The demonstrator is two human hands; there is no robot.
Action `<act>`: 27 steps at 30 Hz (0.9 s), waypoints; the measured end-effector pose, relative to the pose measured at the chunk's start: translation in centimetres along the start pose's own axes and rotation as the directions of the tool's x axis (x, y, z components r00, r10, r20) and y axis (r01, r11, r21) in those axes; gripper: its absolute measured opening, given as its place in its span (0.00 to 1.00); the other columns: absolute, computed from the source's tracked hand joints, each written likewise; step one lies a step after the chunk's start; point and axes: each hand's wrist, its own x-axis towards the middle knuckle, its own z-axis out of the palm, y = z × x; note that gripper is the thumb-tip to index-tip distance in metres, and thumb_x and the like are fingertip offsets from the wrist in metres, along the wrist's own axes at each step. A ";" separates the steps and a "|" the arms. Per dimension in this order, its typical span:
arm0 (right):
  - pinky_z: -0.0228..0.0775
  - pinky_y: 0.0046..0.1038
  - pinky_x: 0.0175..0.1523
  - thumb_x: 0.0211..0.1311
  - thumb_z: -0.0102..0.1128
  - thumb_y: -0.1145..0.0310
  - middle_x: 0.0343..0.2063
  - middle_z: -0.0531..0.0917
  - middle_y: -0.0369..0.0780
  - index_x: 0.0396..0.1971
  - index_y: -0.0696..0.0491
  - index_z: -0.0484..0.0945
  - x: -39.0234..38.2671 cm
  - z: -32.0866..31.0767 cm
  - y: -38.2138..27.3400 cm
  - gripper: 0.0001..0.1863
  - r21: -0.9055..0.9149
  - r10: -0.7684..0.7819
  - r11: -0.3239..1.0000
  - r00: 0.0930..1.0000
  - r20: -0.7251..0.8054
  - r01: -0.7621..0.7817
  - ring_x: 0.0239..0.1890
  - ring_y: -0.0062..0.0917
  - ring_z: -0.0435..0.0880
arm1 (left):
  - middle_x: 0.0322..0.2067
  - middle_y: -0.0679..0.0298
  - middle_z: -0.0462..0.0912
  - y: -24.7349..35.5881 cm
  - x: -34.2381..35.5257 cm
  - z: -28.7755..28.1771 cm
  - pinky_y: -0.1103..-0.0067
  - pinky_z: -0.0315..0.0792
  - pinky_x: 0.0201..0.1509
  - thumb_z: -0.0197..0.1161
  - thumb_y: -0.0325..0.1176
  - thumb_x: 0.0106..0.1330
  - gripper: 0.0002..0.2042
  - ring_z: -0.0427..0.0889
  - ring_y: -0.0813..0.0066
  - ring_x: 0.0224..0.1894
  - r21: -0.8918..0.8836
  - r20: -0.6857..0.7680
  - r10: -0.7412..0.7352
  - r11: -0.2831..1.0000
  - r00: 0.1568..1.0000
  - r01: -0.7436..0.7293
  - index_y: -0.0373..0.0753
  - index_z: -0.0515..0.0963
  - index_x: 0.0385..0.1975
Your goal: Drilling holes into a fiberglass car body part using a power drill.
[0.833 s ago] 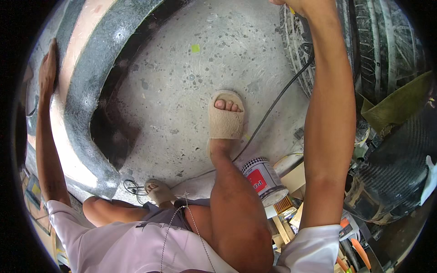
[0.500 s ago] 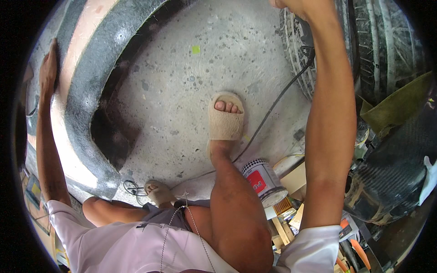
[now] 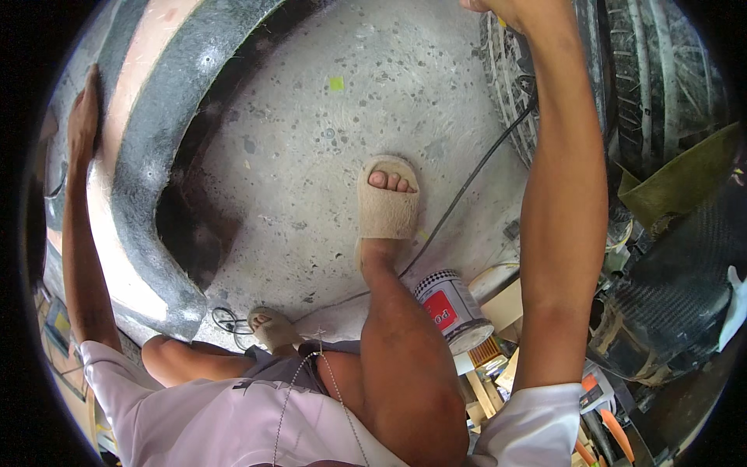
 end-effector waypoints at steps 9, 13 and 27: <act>0.79 0.35 0.53 0.36 0.86 0.62 0.41 0.85 0.60 0.44 0.72 0.78 -0.2 -0.5 -1.1 0.38 -0.046 0.038 0.998 0.999 0.024 -0.037 0.47 0.47 0.87 | 0.58 0.46 0.80 -1.8 1.4 0.2 0.58 0.65 0.71 0.36 0.77 0.67 0.46 0.78 0.47 0.62 0.079 -0.005 0.052 0.996 0.999 -0.052 0.41 0.78 0.62; 0.78 0.35 0.53 0.36 0.86 0.63 0.41 0.85 0.60 0.45 0.72 0.78 0.4 -1.6 -1.4 0.38 -0.050 0.111 0.993 0.979 0.171 -0.104 0.47 0.46 0.87 | 0.58 0.46 0.80 -1.4 1.3 1.0 0.56 0.65 0.70 0.35 0.78 0.67 0.46 0.78 0.45 0.62 0.085 -0.011 0.054 0.995 0.998 -0.053 0.42 0.79 0.62; 0.78 0.34 0.53 0.38 0.85 0.68 0.39 0.87 0.57 0.43 0.70 0.81 -0.2 2.9 -0.4 0.32 0.184 0.060 0.979 0.989 0.132 -0.084 0.46 0.43 0.88 | 0.57 0.42 0.81 -1.6 0.7 -0.3 0.57 0.63 0.71 0.35 0.77 0.67 0.47 0.77 0.44 0.62 0.059 0.003 0.075 0.995 0.997 -0.075 0.37 0.79 0.60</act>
